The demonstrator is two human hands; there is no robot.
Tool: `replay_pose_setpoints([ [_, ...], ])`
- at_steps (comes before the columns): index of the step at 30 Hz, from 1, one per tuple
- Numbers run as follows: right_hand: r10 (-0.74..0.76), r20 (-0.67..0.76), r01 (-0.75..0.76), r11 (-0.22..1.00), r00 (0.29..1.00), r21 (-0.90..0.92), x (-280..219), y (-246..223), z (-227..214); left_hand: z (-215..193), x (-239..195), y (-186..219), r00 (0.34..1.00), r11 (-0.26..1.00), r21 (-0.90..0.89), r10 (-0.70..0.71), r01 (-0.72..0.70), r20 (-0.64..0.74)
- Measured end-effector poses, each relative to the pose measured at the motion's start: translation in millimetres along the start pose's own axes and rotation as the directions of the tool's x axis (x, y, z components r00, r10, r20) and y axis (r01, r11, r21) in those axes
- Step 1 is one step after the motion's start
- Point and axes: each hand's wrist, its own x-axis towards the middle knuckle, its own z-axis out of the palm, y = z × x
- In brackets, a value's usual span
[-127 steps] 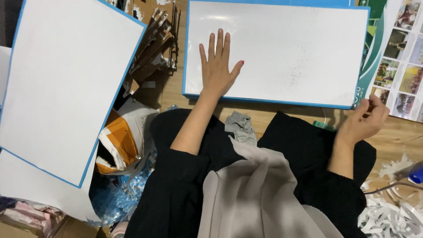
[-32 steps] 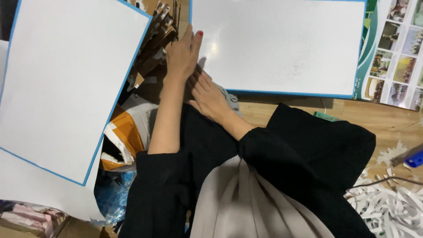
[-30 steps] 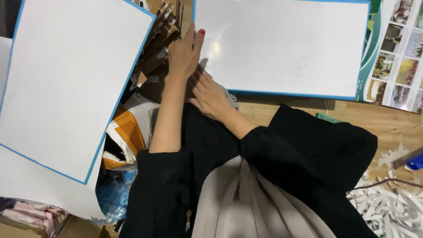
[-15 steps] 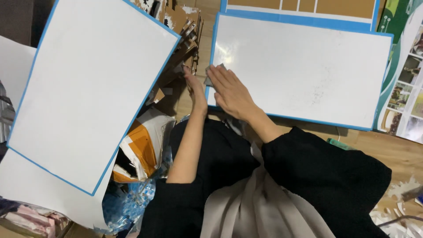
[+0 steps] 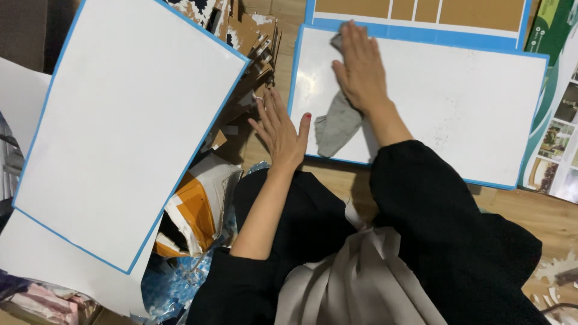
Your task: Assembling folders by applying glue with a roller, placing white sheets, and smoothing them with a cloth.
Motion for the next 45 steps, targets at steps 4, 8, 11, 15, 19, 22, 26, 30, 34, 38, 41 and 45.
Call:
replay_pose_setpoints([
  [4,0.242,-0.023,-0.242,0.970,0.970,0.023,-54,47,-39,0,1,0,1.000,0.994,0.106,0.002,-0.005,0.027],
  [8,0.514,-0.026,-0.514,0.855,0.858,-0.074,-101,63,-90,1,0,-1,1.000,0.998,0.060,0.005,-0.007,0.028],
  [11,0.666,-0.094,-0.671,0.740,0.740,-0.047,-128,81,-107,2,1,-3,0.999,1.000,0.017,0.018,-0.019,0.030],
  [15,0.594,-0.226,-0.623,0.778,0.772,-0.081,-145,132,-77,6,2,-7,0.996,0.998,0.051,0.045,-0.049,0.073],
  [19,0.670,-0.185,-0.689,0.721,0.719,-0.068,-105,78,-77,7,4,-6,0.996,0.997,0.067,0.039,-0.045,0.085],
  [22,0.545,-0.118,-0.555,0.829,0.830,-0.071,-76,42,-50,5,4,-5,0.995,0.996,0.074,0.033,-0.040,0.090],
  [26,0.350,0.003,-0.349,0.935,0.937,-0.057,-34,-8,-8,5,4,-5,0.997,0.994,0.101,0.041,-0.048,0.071],
  [30,0.155,-0.004,-0.155,0.987,0.988,-0.030,-6,-45,10,2,5,-3,0.994,0.997,0.073,0.023,-0.031,0.108],
  [34,-0.153,0.081,0.157,0.987,0.985,-0.036,4,-63,16,2,8,-9,0.986,0.999,0.026,0.022,-0.027,0.167],
  [38,-0.446,0.049,0.445,0.895,0.893,0.043,-24,-58,17,-22,12,1,0.941,0.981,-0.184,0.005,0.061,0.339],
  [41,-0.524,0.071,0.507,0.845,0.849,0.171,-55,-57,4,-30,12,9,0.932,0.990,-0.113,-0.036,0.082,0.361],
  [45,-0.466,0.116,0.462,0.885,0.877,0.064,-55,-34,-1,-37,12,13,0.935,0.991,-0.112,-0.023,0.067,0.355],
])
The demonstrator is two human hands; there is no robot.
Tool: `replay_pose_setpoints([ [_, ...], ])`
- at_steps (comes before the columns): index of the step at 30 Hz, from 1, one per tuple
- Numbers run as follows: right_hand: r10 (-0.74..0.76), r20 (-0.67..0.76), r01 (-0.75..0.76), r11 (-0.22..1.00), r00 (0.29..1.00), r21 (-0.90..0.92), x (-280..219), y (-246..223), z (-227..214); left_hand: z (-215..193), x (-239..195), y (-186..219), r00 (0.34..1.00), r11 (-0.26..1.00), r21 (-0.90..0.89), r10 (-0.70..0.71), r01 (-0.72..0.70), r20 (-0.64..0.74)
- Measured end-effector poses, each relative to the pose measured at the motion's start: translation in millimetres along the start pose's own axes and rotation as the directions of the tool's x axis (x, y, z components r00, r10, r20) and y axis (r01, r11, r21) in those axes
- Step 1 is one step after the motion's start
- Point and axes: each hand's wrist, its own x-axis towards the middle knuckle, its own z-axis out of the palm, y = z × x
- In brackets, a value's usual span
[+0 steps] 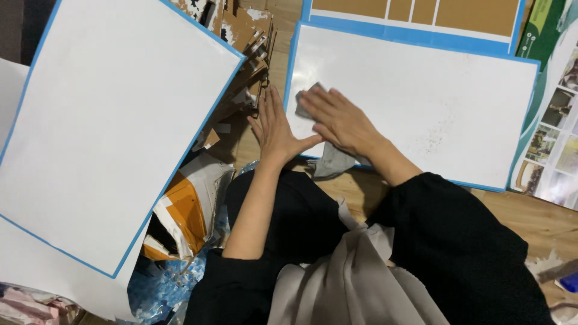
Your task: Assembling folders by applying glue with a roller, placing white sheets, and smoothing them with a cloth.
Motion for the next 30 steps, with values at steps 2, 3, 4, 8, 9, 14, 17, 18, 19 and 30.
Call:
replay_pose_setpoints([
  [2,0.221,-0.083,-0.224,0.974,0.972,-0.030,-4,24,-6,-8,-4,9,1.000,0.997,-0.070,0.016,-0.016,0.012],
  [3,0.237,-0.088,-0.240,0.970,0.968,-0.034,-16,37,-18,-2,-4,1,0.999,0.997,-0.067,0.029,-0.028,0.023],
  [4,0.418,-0.080,-0.421,0.907,0.905,-0.027,-30,52,-33,5,0,-5,1.000,0.996,0.093,0.007,-0.007,-0.005],
  [8,0.709,-0.155,-0.719,0.695,0.688,-0.013,-108,88,-73,6,6,-1,0.996,0.959,0.270,-0.090,0.079,0.026],
  [9,0.720,-0.162,-0.731,0.682,0.675,-0.019,-131,100,-75,7,4,1,0.997,0.961,0.270,-0.074,0.061,0.039],
  [14,0.792,-0.306,-0.833,0.554,0.529,-0.007,-211,149,-73,8,-1,3,0.997,0.964,0.256,-0.059,0.069,-0.046],
  [17,0.815,-0.336,-0.855,0.517,0.473,0.049,-203,140,-73,18,-4,2,0.984,0.901,0.435,0.084,-0.007,-0.157],
  [18,0.816,-0.343,-0.858,0.511,0.465,0.054,-201,136,-71,20,-5,16,0.983,0.898,0.439,0.094,-0.017,-0.155],
  [19,0.841,-0.339,-0.887,0.461,0.422,0.039,-199,132,-70,23,-6,29,0.969,0.879,0.455,0.216,-0.139,-0.123],
  [30,0.860,-0.319,-0.903,0.429,0.399,0.027,-236,5,-53,135,4,98,0.830,0.652,0.592,0.556,-0.474,0.053],
])
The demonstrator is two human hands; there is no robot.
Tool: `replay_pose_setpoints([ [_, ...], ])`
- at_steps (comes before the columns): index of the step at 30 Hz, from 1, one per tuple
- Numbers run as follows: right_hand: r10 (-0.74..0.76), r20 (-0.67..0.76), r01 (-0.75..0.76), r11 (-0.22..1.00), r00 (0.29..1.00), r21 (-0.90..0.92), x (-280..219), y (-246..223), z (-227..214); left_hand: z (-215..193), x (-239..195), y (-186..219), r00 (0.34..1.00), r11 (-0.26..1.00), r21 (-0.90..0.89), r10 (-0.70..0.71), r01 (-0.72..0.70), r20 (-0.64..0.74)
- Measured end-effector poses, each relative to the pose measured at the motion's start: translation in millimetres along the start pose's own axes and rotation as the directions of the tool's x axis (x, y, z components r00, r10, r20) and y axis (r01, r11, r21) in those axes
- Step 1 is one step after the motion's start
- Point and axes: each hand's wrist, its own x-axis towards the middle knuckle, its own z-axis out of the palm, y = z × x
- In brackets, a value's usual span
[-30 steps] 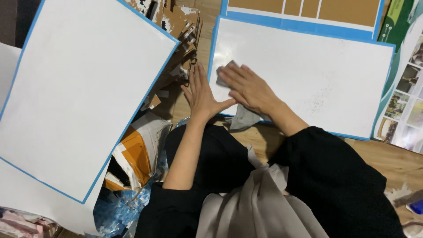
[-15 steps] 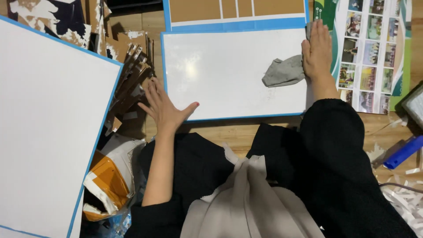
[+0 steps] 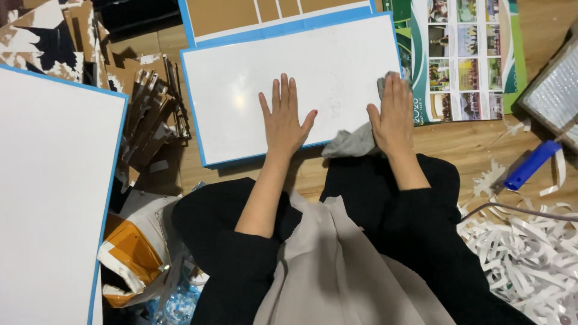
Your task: Assembling folders by applying glue with a roller, placing white sheets, and smoothing them with a cloth.
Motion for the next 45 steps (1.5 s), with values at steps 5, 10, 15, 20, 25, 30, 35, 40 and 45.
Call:
replay_pose_setpoints([
  [5,-0.010,-0.047,0.010,1.000,0.999,0.001,-6,30,19,-7,4,3,0.988,0.992,-0.109,-0.044,0.061,0.147],
  [10,-0.019,-0.061,0.019,1.000,0.998,-0.013,48,34,27,-14,5,4,0.986,0.993,-0.113,-0.026,0.046,0.167],
  [15,-0.057,-0.058,0.054,0.997,0.997,-0.050,124,46,40,-16,6,7,0.984,0.994,-0.102,-0.028,0.047,0.177],
  [20,-0.012,-0.036,0.010,0.999,0.999,-0.053,107,23,19,-17,7,9,0.986,0.989,-0.126,-0.054,0.074,0.157],
  [25,0.122,-0.066,-0.123,0.992,0.990,-0.008,-13,11,6,-12,6,10,0.988,0.990,-0.113,-0.065,0.081,0.143],
  [30,0.158,-0.152,-0.164,0.986,0.976,-0.031,-73,4,24,-6,3,13,0.989,0.993,-0.061,-0.091,0.099,0.119],
  [35,0.021,-0.307,-0.039,0.998,0.952,-0.054,-84,-24,49,-5,-3,19,0.967,0.973,0.014,-0.231,0.231,0.111],
  [40,-0.358,-0.246,0.345,0.934,0.901,-0.096,-78,-99,79,18,-5,-12,0.995,0.995,0.030,-0.094,0.093,0.041],
  [45,-0.549,-0.222,0.544,0.834,0.806,-0.090,-71,-112,72,-12,-27,-60,0.997,1.000,0.001,-0.029,0.029,0.074],
])
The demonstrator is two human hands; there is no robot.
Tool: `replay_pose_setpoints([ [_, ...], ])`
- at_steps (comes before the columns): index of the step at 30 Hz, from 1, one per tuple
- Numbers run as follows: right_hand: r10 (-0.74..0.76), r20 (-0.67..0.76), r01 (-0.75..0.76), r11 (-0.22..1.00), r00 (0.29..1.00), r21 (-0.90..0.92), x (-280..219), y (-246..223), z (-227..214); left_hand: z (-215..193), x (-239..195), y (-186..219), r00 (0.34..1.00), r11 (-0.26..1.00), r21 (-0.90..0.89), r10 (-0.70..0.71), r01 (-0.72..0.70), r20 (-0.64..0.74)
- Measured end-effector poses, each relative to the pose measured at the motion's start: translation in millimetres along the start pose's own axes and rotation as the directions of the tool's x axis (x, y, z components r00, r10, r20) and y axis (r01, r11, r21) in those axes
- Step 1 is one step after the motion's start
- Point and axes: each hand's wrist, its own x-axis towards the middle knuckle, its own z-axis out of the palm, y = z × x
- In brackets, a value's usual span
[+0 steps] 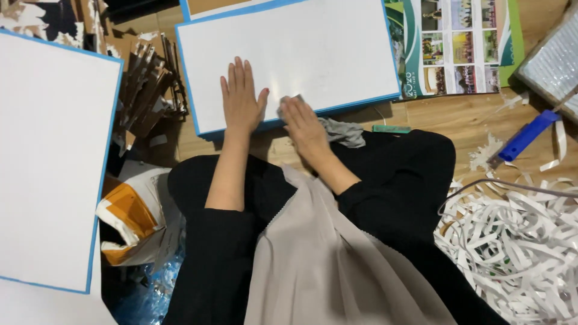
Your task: Assembling folders by applying glue with a roller, placing white sheets, and smoothing them with a cloth.
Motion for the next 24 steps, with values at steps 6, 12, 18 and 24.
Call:
replay_pose_setpoints([
  [6,0.289,-0.067,-0.295,0.949,0.955,-0.112,-57,96,-39,0,-27,-49,0.981,0.984,-0.054,-0.175,0.171,-0.080],
  [12,0.400,-0.281,-0.426,0.904,0.873,-0.037,-73,127,-44,2,-32,-49,0.978,0.977,-0.134,-0.180,0.165,-0.108],
  [18,0.346,-0.197,-0.326,0.937,0.917,0.127,-10,65,-49,2,-18,-54,0.973,0.977,-0.120,-0.192,0.178,-0.126],
  [24,0.224,0.175,-0.272,0.900,0.959,0.340,58,-7,-2,-16,-10,-37,0.976,0.977,-0.050,-0.210,0.207,-0.065],
])
